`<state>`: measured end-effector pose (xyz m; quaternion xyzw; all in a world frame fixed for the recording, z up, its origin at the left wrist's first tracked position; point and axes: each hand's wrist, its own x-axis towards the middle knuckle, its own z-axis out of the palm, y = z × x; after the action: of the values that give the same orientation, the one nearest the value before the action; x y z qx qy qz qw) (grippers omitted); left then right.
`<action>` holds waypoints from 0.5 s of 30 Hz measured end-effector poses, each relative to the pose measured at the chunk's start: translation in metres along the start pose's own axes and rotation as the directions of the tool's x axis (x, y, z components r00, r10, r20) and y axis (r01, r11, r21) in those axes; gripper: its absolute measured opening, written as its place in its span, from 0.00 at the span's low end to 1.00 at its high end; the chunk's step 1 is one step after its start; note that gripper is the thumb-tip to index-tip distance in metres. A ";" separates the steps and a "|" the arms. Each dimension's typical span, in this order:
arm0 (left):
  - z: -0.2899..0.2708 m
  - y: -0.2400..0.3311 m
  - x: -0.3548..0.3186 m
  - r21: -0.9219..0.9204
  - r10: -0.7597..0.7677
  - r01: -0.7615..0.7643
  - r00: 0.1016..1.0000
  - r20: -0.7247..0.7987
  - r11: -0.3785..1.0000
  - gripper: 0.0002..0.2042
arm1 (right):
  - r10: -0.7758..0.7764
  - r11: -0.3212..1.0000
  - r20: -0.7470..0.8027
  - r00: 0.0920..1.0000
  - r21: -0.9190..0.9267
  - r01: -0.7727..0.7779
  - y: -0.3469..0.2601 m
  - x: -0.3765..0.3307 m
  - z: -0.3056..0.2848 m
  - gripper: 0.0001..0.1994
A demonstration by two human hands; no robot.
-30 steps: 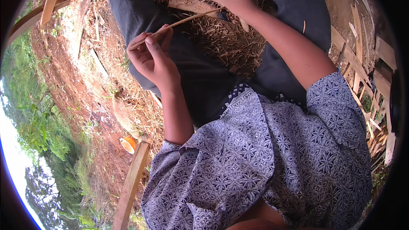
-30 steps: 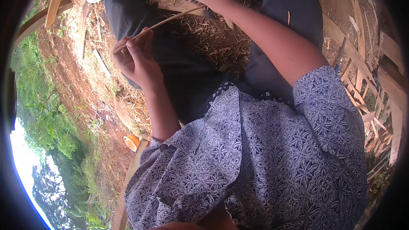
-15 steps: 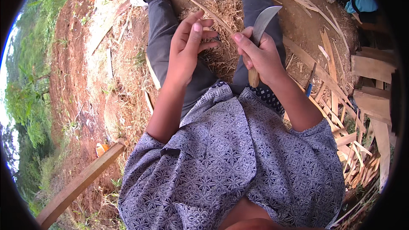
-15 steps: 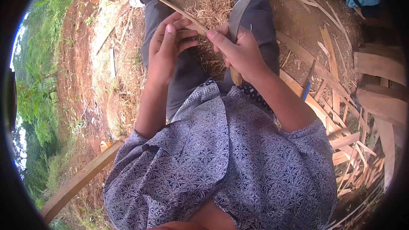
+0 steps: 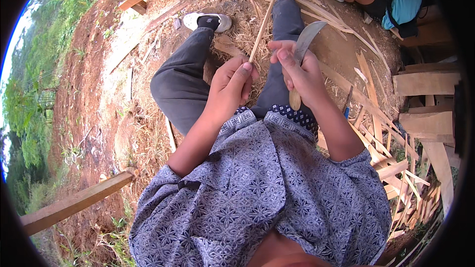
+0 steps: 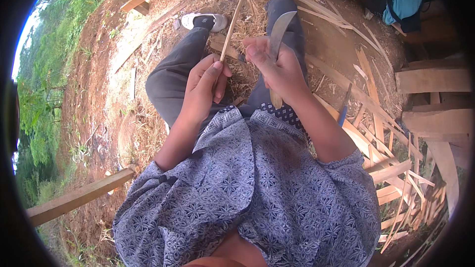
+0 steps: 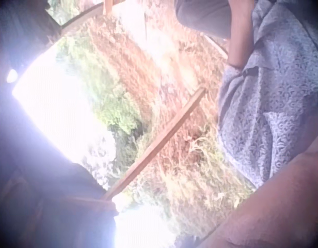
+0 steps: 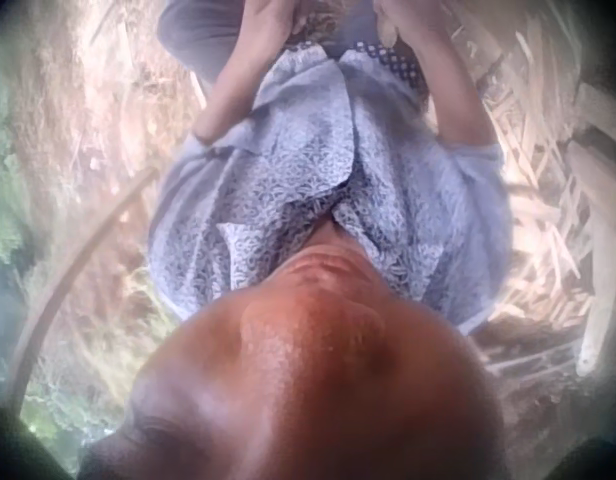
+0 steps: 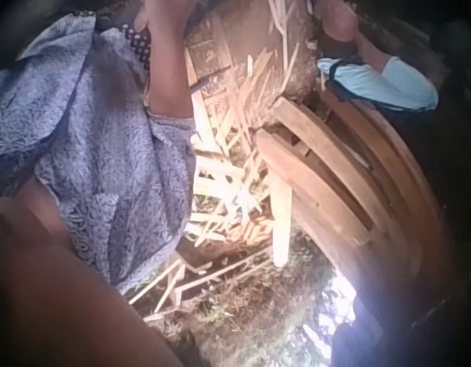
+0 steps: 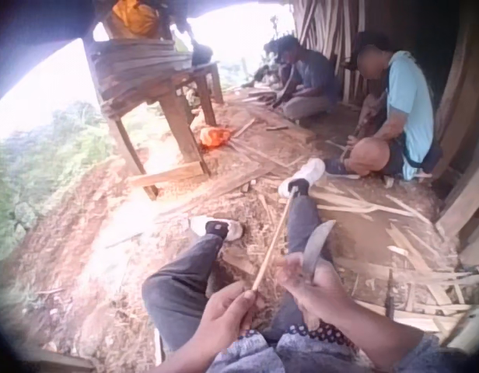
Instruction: The person sits on the ground and uses a knife to shave thin strips from a small wooden stick held between the hands. The person repeatedly rotates the stick and shaves its surface, producing wood shavings that accumulate on the lap.
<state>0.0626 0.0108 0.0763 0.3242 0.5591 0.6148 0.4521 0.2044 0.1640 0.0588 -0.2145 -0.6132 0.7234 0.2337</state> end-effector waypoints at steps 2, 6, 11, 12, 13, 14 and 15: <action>0.010 0.001 -0.002 0.084 0.029 -0.029 1.000 0.009 0.996 0.15 | -0.023 1.000 -0.018 1.000 0.019 0.023 -0.007 0.006 0.004 0.20; 0.020 -0.002 -0.008 0.187 0.074 -0.085 0.995 0.062 0.979 0.16 | -0.015 0.999 0.033 0.999 0.031 0.014 -0.022 0.003 -0.007 0.17; 0.013 -0.002 -0.006 0.188 0.136 -0.141 0.990 0.038 0.972 0.16 | 0.023 0.999 0.076 0.997 0.047 -0.026 -0.032 0.003 -0.010 0.15; 0.011 -0.002 -0.006 0.185 0.142 -0.140 0.990 -0.001 0.973 0.17 | 0.017 0.998 0.074 0.997 0.058 -0.021 -0.033 0.003 -0.009 0.15; 0.011 -0.002 -0.006 0.185 0.150 -0.141 0.988 -0.037 0.973 0.17 | 0.008 0.998 0.072 0.997 0.069 -0.013 -0.035 0.003 -0.009 0.15; 0.013 -0.001 -0.007 0.212 0.206 -0.191 0.977 -0.049 0.958 0.15 | 0.007 0.997 0.063 0.998 0.070 -0.011 -0.036 0.002 -0.009 0.15; 0.016 -0.002 -0.007 0.188 0.226 -0.212 0.972 -0.056 0.959 0.13 | 0.006 0.997 0.054 0.999 0.071 -0.010 -0.037 0.002 -0.009 0.14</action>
<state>0.0803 0.0102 0.0781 0.3998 0.5902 0.6200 0.3278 0.2111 0.1772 0.0937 -0.1891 -0.5919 0.7514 0.2218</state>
